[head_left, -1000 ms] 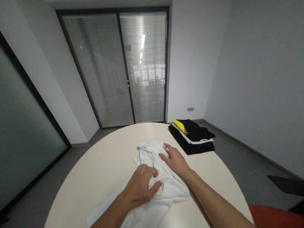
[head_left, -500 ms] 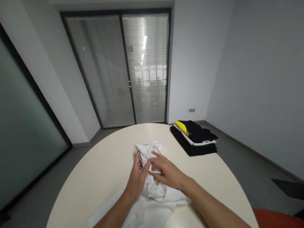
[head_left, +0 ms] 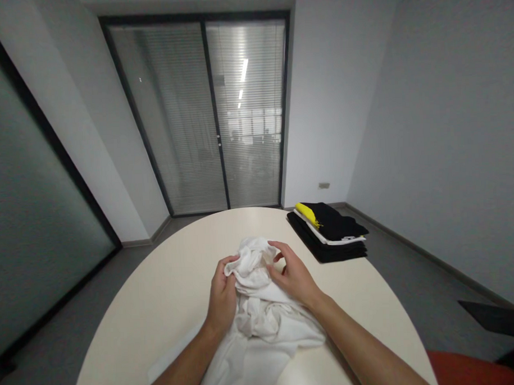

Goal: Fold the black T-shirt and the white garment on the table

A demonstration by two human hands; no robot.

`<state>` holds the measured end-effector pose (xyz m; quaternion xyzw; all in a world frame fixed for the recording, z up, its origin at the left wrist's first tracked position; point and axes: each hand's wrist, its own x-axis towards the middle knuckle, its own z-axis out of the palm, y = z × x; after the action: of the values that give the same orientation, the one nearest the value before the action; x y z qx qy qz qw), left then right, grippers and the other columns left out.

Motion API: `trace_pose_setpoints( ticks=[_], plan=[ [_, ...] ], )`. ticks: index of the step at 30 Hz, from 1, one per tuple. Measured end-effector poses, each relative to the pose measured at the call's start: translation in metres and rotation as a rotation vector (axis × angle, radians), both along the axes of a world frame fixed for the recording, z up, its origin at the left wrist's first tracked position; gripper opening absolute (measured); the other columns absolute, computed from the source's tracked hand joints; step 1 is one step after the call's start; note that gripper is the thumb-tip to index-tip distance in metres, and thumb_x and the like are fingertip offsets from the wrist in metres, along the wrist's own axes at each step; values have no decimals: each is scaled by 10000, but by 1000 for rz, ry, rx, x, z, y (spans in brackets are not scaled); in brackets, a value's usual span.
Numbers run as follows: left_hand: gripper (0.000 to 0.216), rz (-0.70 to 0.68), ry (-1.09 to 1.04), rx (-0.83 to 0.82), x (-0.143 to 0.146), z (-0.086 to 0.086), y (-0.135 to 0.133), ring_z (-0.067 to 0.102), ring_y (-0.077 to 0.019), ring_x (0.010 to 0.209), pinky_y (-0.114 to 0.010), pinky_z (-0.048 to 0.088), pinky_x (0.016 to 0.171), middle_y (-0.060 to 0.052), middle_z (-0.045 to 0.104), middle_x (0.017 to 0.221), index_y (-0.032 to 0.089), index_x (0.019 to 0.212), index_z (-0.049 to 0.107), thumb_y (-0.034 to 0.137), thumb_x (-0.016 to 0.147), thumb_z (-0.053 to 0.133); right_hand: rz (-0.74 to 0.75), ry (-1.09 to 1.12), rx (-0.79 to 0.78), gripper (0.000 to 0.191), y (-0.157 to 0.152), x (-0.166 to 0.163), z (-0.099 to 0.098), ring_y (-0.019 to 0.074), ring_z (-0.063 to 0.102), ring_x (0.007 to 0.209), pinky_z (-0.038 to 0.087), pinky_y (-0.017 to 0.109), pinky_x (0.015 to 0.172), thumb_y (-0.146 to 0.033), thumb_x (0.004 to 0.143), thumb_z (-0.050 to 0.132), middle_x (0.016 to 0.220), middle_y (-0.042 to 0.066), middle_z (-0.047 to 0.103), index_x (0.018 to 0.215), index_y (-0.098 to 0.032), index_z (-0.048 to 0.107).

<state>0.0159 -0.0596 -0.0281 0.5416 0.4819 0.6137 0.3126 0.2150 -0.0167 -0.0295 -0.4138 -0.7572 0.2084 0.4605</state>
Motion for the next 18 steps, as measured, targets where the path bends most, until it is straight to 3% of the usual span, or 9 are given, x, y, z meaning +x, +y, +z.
trace_pose_setpoints(
  ticks=[3, 7, 10, 14, 18],
  plan=[
    [274, -65, 21, -20, -3, 0, -1, 635, -208, 893, -296, 504, 783, -48, 681, 985, 201, 999, 586, 294, 772, 465, -35, -91, 41, 513, 9, 6, -12, 245, 581, 1132, 455, 433, 1037, -325, 884, 619, 1380, 116, 568, 1378, -235, 514],
    [190, -147, -32, -68, -8, -5, -1, 556, -165, 697, -256, 454, 634, 7, 592, 783, 222, 913, 532, 279, 749, 456, -59, -167, -16, 273, 13, 13, -15, 269, 556, 1156, 429, 430, 1034, -303, 933, 537, 1145, 104, 685, 1154, -201, 663],
    [84, -179, -162, -63, -12, -9, 2, 498, -136, 621, -233, 411, 572, 36, 508, 706, 233, 846, 449, 281, 782, 474, -103, -132, -43, 259, 12, 20, -6, 251, 561, 1132, 432, 391, 1004, -285, 967, 432, 1083, 100, 680, 1043, -195, 663],
    [196, -139, -278, -25, -18, -8, 9, 598, -155, 747, -260, 480, 678, 11, 604, 838, 227, 972, 459, 384, 867, 512, -81, -51, -104, 298, 14, 34, 8, 215, 615, 943, 471, 335, 859, -376, 996, 385, 984, 58, 685, 1071, -206, 618],
    [432, -46, -148, -79, -26, -10, 21, 657, -212, 961, -341, 504, 858, -47, 676, 1027, 203, 1104, 469, 460, 818, 666, -161, 2, -150, 365, 20, 44, 13, 185, 569, 735, 436, 289, 685, -512, 959, 456, 769, 18, 640, 891, -197, 626]
  ],
)
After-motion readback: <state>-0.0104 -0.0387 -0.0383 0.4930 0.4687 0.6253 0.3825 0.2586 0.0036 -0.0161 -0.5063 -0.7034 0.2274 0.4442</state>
